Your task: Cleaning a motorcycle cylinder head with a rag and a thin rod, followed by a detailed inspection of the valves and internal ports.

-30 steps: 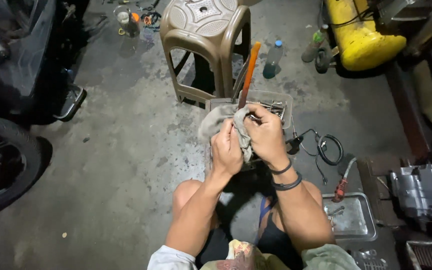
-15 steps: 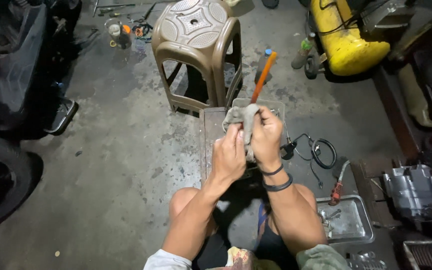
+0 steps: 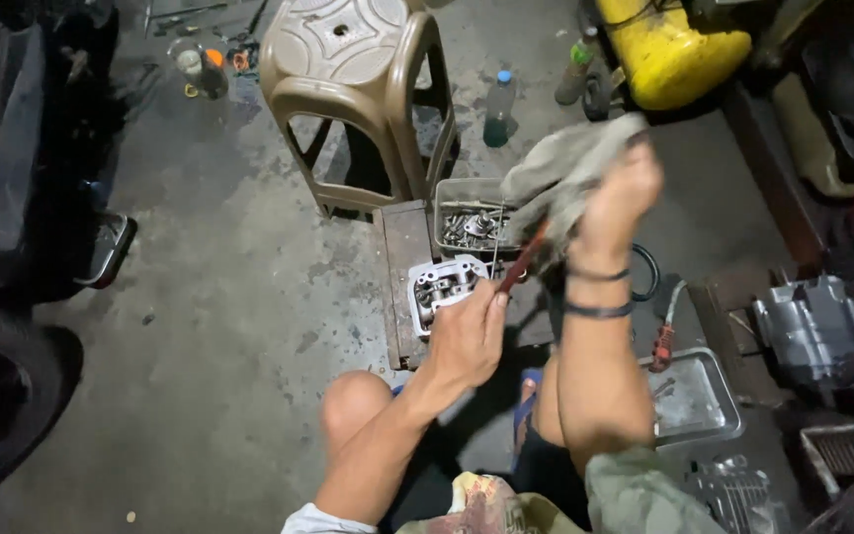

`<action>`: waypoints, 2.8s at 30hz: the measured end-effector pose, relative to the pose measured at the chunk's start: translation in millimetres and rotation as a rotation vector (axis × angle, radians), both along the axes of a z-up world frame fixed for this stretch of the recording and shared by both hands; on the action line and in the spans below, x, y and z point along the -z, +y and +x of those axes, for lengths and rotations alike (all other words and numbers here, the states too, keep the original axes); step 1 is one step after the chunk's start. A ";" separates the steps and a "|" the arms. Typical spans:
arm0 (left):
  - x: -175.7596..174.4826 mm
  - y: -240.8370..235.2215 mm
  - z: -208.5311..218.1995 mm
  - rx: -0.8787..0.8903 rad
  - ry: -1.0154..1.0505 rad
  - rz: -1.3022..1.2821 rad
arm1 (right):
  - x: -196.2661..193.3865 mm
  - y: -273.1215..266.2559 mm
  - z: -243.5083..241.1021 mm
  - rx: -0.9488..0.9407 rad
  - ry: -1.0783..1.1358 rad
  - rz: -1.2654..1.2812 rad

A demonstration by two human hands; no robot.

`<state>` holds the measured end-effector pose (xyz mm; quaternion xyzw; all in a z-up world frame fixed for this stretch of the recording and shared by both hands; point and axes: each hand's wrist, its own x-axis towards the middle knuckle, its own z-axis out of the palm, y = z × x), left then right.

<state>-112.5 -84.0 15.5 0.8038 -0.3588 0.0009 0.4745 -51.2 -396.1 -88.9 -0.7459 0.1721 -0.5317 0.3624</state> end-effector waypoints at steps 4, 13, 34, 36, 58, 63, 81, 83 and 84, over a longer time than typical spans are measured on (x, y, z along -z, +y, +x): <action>7.9 1.6 1.6 0.036 0.175 -0.055 | -109.4 42.4 -23.8 -0.052 -0.275 0.397; 24.2 1.1 20.4 0.021 0.485 -0.439 | -106.6 104.0 -31.0 -0.060 -0.259 0.491; -5.6 13.1 21.4 -0.148 0.165 -0.338 | -121.4 149.8 -28.1 -0.762 0.159 0.413; 1.4 12.6 23.1 -0.179 0.193 -0.358 | -123.2 157.5 -26.6 -0.824 0.268 0.481; -8.4 11.0 48.2 -0.311 0.211 -0.386 | -129.3 166.3 -35.0 -1.202 -0.136 1.143; 22.0 -7.1 41.2 -0.147 0.005 -0.530 | -120.9 164.7 -35.2 -1.142 0.019 0.854; 41.7 -11.4 36.0 -0.240 -0.281 -0.467 | -112.7 161.4 -24.9 -0.837 -0.149 0.637; 39.1 -10.5 36.6 -0.273 -0.202 -0.494 | -133.4 169.3 -32.3 -0.936 -0.116 0.691; 37.9 -10.1 37.0 -0.305 -0.122 -0.519 | -143.5 173.2 -36.1 -1.034 -0.082 0.745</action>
